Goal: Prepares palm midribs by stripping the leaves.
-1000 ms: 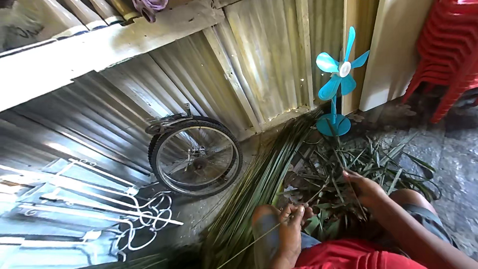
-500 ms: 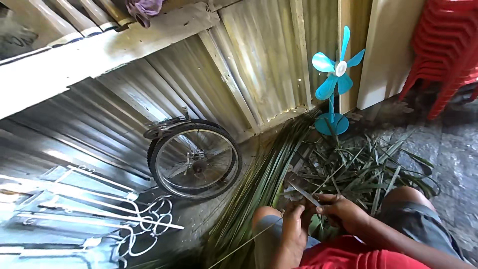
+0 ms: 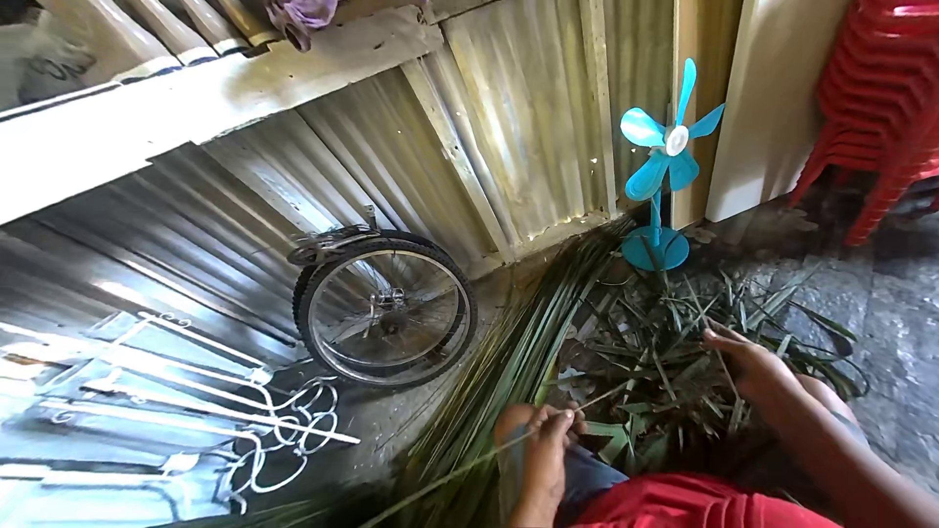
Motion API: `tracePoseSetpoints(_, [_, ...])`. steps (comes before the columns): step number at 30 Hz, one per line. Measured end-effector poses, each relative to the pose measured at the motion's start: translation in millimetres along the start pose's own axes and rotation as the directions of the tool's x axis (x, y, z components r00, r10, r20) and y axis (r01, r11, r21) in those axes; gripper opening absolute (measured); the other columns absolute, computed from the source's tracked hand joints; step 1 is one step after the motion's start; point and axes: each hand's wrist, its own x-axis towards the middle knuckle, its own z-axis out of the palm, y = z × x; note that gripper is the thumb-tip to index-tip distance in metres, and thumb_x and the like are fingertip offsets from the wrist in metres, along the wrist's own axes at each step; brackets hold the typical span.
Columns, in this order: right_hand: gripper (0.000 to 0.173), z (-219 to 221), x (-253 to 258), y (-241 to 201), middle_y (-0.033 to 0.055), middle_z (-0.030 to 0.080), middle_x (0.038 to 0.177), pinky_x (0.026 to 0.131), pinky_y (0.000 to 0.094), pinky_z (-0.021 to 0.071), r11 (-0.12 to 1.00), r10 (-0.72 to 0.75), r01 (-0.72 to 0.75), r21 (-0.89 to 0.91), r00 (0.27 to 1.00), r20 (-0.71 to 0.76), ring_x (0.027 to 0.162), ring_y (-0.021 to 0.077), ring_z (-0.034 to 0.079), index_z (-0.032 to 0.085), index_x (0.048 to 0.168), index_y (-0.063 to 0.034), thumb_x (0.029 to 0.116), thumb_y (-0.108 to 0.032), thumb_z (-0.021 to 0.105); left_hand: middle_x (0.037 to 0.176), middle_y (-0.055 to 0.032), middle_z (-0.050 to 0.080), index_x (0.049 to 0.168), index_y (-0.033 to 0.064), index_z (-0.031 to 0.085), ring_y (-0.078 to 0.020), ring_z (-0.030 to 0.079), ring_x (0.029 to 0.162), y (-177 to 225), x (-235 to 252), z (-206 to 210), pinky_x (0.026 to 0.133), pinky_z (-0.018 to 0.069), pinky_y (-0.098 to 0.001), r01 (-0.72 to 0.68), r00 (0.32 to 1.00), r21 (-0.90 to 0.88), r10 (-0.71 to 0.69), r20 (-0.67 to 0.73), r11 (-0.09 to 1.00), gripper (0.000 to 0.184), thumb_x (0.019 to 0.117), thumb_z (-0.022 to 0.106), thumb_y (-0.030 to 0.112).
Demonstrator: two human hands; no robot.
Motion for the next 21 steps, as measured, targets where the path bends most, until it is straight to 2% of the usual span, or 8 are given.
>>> tracePoseSetpoints(2, [0.04,-12,-3,2,0.0019,0.061,0.085,0.047,0.0247,0.0427,0.999,0.029,-0.029,-0.033,1.0,0.006,0.055,0.008,0.049,0.06,0.139,-0.0147,0.0989,-0.017,0.065,0.113,-0.0148,0.073,0.091,-0.0033,0.064,-0.024,0.073,0.098,11,12,-32,0.087,0.0624,-0.0404,-0.234,0.969,0.34,0.246,0.008,0.911,0.005,0.0927,0.06,-0.004])
tracePoseSetpoints(4, [0.038,-18,-3,12,0.0028,0.061,0.082,0.045,0.0237,0.0424,0.997,0.059,-0.059,-0.057,0.998,0.005,0.053,0.0078,0.049,0.061,0.137,-0.0127,0.0985,-0.014,0.064,0.109,-0.0096,0.076,0.089,0.0009,0.063,-0.0187,0.074,0.098,43,19,-55,0.087,0.0618,-0.0373,-0.322,0.905,0.617,0.424,-0.021,0.718,0.004,0.0884,0.062,-0.003])
tracePoseSetpoints(6, [0.037,-23,2,24,0.0031,0.06,0.08,0.045,0.0252,0.0426,0.993,0.094,-0.096,-0.073,0.995,-0.023,0.053,0.009,0.049,0.062,0.135,-0.0131,0.0976,-0.014,0.066,0.1,-0.0047,0.076,0.091,0.0025,0.065,-0.0123,0.072,0.088,78,22,-77,0.079,0.0608,-0.0322,-0.236,0.845,0.86,0.532,-0.048,0.452,0.008,0.085,0.069,0.0])
tracePoseSetpoints(7, [0.036,-26,7,30,0.0032,0.06,0.08,0.046,0.0264,0.044,0.99,0.104,-0.107,-0.094,0.994,-0.035,0.054,0.0098,0.051,0.063,0.133,-0.0133,0.0974,-0.015,0.066,0.099,-0.0069,0.074,0.096,0.0015,0.069,-0.0154,0.071,0.086,95,23,-88,0.079,0.0599,-0.0353,-0.132,0.846,0.939,0.529,-0.06,0.316,0.011,0.085,0.071,0.003])
tracePoseSetpoints(11, [0.037,-38,21,50,0.003,0.06,0.081,0.047,0.0279,0.0442,0.974,0.125,-0.134,-0.185,0.991,-0.056,0.054,0.01,0.05,0.062,0.133,-0.0132,0.0968,-0.019,0.068,0.12,-0.0219,0.067,0.121,-0.0015,0.066,-0.0346,0.069,0.108,109,34,-135,0.095,0.0571,-0.0482,0.179,0.931,0.982,0.333,-0.149,-0.06,0.026,0.0982,0.057,0.009])
tracePoseSetpoints(13, [0.037,-41,22,57,0.0004,0.057,0.078,0.045,0.0255,0.0417,0.957,0.133,-0.141,-0.255,0.99,-0.049,0.052,0.0075,0.046,0.059,0.135,-0.0131,0.0986,-0.019,0.065,0.125,-0.0222,0.066,0.126,0.0021,0.066,-0.0367,0.067,0.114,86,33,-158,0.098,0.0555,-0.0505,0.184,0.953,0.978,0.263,-0.153,-0.099,0.029,0.1045,0.05,0.013])
tracePoseSetpoints(18, [0.036,-51,32,69,-0.0007,0.058,0.083,0.05,0.0269,0.0453,0.915,0.186,-0.196,-0.351,0.981,-0.063,0.058,0.008,0.051,0.059,0.132,-0.0141,0.0981,-0.022,0.067,0.132,-0.015,0.067,0.136,0.0196,0.067,-0.0331,0.066,0.121,-6,14,-189,0.104,0.0522,-0.0519,0.267,0.962,0.961,0.033,-0.27,0.071,0.035,0.1073,0.048,0.02])
tracePoseSetpoints(21, [0.038,-52,36,69,-0.0005,0.062,0.089,0.058,0.0291,0.05,0.867,0.191,-0.196,-0.457,0.98,-0.06,0.067,0.0079,0.057,0.058,0.135,-0.0129,0.0989,-0.023,0.066,0.136,-0.0183,0.064,0.138,0.0139,0.065,-0.0385,0.063,0.124,-45,9,-190,0.104,0.0509,-0.0568,0.4,0.914,0.912,-0.118,-0.389,0.091,0.04,0.1016,0.05,0.007])
